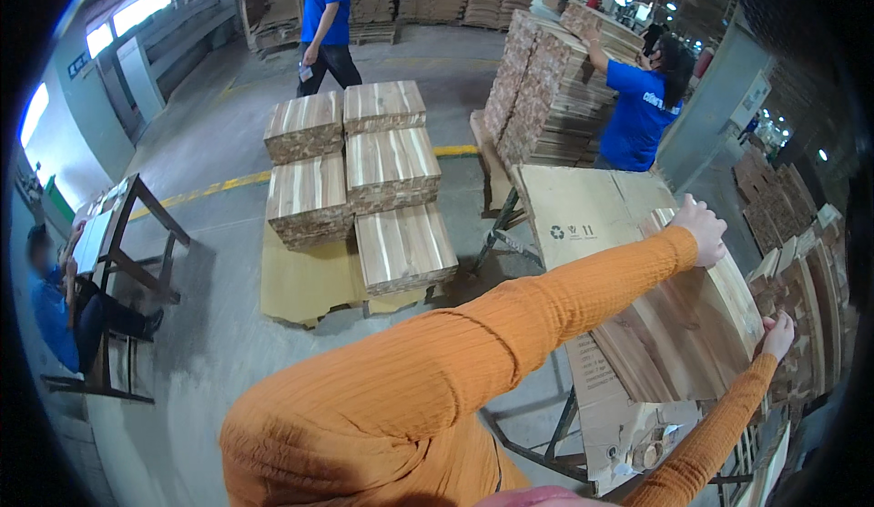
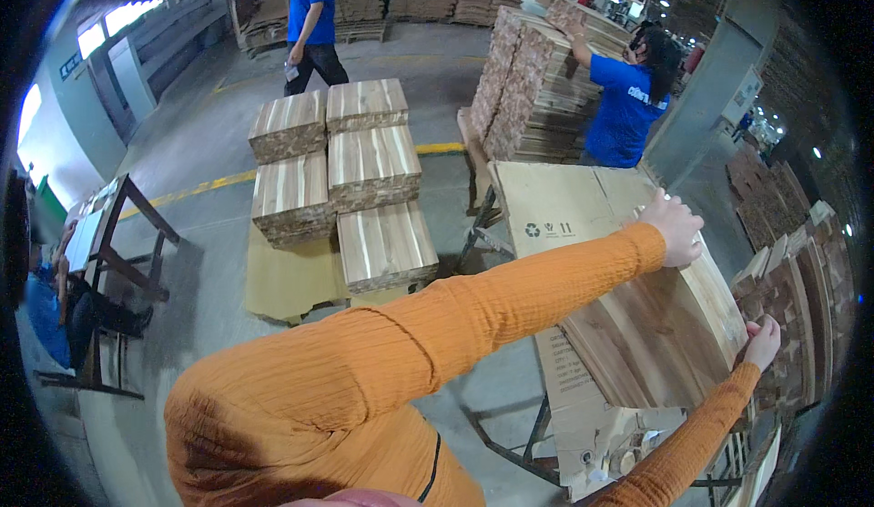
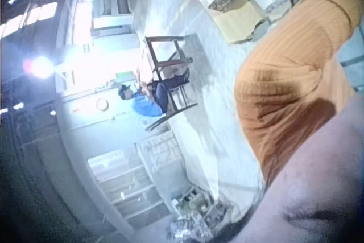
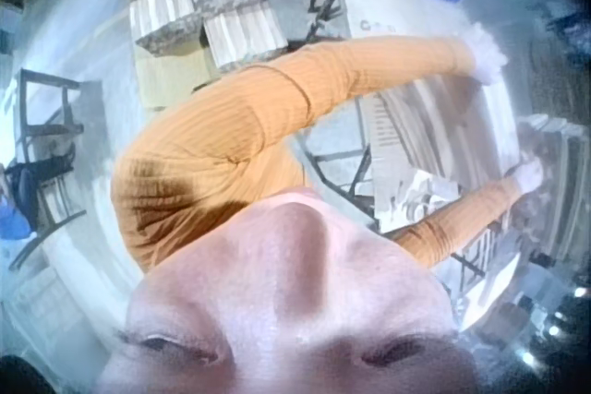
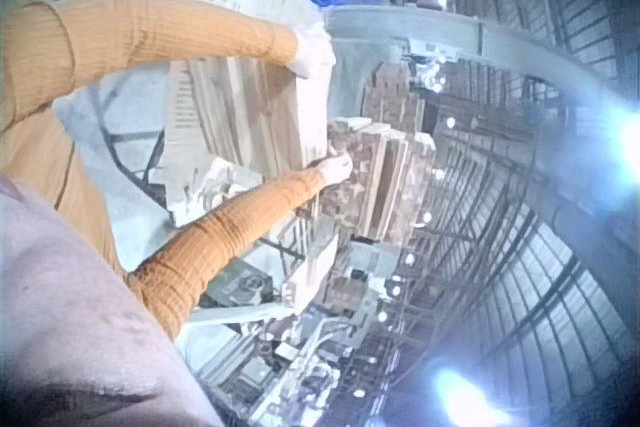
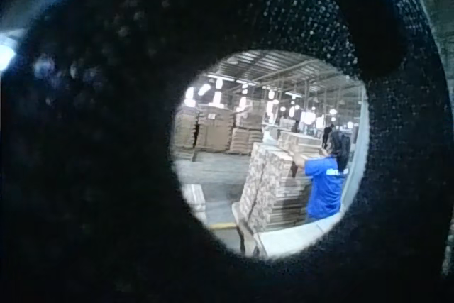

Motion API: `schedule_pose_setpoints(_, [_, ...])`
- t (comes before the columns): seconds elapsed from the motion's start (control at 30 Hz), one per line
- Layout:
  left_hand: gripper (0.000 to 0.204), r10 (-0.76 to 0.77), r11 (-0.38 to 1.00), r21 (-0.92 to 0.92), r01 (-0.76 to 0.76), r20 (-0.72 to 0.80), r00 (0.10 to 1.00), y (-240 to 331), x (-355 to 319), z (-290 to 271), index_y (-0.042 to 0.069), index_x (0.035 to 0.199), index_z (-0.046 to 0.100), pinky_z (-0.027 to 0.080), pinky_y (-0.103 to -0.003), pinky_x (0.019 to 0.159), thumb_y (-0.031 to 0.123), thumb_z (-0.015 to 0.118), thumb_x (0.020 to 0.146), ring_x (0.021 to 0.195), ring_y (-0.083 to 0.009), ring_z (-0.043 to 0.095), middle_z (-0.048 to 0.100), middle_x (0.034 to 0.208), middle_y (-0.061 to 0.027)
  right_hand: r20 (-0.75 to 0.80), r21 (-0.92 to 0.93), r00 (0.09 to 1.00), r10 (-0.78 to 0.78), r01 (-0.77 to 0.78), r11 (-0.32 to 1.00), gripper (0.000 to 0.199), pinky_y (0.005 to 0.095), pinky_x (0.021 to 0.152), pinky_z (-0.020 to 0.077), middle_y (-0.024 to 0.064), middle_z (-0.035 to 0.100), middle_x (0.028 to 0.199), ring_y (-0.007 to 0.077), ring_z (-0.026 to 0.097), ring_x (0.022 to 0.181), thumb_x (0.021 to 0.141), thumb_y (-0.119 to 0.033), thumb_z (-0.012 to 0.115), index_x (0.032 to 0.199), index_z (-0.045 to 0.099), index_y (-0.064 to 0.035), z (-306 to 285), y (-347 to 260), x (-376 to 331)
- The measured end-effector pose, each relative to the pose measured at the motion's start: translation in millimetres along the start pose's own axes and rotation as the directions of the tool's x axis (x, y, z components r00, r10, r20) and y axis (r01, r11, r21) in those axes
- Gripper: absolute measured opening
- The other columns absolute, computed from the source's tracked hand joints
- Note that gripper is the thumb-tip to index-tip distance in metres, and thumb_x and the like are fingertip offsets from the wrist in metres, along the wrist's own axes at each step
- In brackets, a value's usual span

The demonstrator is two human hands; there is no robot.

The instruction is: The person applies glue from a tube to the edges of wooden planks in a warehouse. They hold each plank, run the glue along the edge, then place the plank onto a stack. The process is repeated for multiple planks.

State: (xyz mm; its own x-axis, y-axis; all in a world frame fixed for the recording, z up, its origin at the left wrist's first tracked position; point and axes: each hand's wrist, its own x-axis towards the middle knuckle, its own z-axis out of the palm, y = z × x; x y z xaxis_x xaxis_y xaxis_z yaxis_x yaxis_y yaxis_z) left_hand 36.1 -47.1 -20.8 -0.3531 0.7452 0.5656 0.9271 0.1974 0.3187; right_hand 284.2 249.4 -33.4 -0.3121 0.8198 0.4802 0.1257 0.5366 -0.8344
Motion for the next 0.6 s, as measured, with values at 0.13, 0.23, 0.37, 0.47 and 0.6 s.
schedule_pose_setpoints(0.13, [0.037,0.020,0.999,-0.031,-0.020,0.015,1.000,3,-1,-1,0.010,0.097,0.067,0.032,-0.050,0.095,0.040,0.050,0.082,0.102,-0.0284,0.057,0.066,0.096,-0.0133,-0.039,0.065,0.999,0.006,-0.003,0.998,0.027,0.0294,0.062,0.0512,0.0116,0.063,0.080,0.0192,0.062,0.065,0.093,-0.020,0.042,0.103,0.056,0.0008,-16,-2,0])
schedule_pose_setpoints(0.23, [0.038,-0.004,0.999,-0.032,0.005,0.010,1.000,0,-2,-1,0.009,0.097,0.067,0.032,-0.050,0.096,0.040,0.050,0.082,0.101,-0.0286,0.057,0.066,0.096,-0.0131,-0.035,0.038,0.999,0.006,-0.005,0.999,0.029,0.0278,0.060,0.0504,0.0101,0.062,0.078,0.0176,0.061,0.064,0.094,-0.026,0.046,0.102,0.054,0.0007,-7,-3,1])
schedule_pose_setpoints(0.37, [0.036,-0.003,1.000,-0.016,0.003,0.004,1.000,4,-1,-2,0.009,0.096,0.067,0.031,-0.050,0.096,0.038,0.050,0.082,0.101,-0.0290,0.057,0.066,0.096,-0.0134,-0.069,-0.035,0.997,0.024,-0.027,0.999,0.029,0.0261,0.057,0.0490,0.0085,0.061,0.076,0.0153,0.059,0.063,0.094,-0.028,0.054,0.102,0.052,-0.0002,-8,-6,-2])
schedule_pose_setpoints(0.47, [0.035,-0.013,1.000,0.000,0.013,0.005,1.000,1,0,-4,0.009,0.095,0.067,0.031,-0.050,0.096,0.037,0.051,0.081,0.100,-0.0294,0.057,0.066,0.095,-0.0138,-0.042,-0.022,0.999,0.006,-0.007,1.000,0.020,0.0256,0.059,0.0487,0.0072,0.057,0.080,0.0136,0.056,0.065,0.091,-0.017,0.057,0.099,0.051,-0.0005,4,-3,2])
schedule_pose_setpoints(0.6, [0.035,0.007,0.999,-0.046,-0.008,-0.009,1.000,6,-1,-2,0.009,0.093,0.067,0.033,-0.050,0.095,0.037,0.052,0.080,0.097,-0.0294,0.058,0.066,0.093,-0.0140,-0.040,0.059,0.998,-0.056,0.058,0.997,0.013,0.0255,0.062,0.0479,0.0044,0.054,0.083,0.0124,0.054,0.067,0.089,-0.010,0.058,0.096,0.053,-0.0008,-15,5,2])
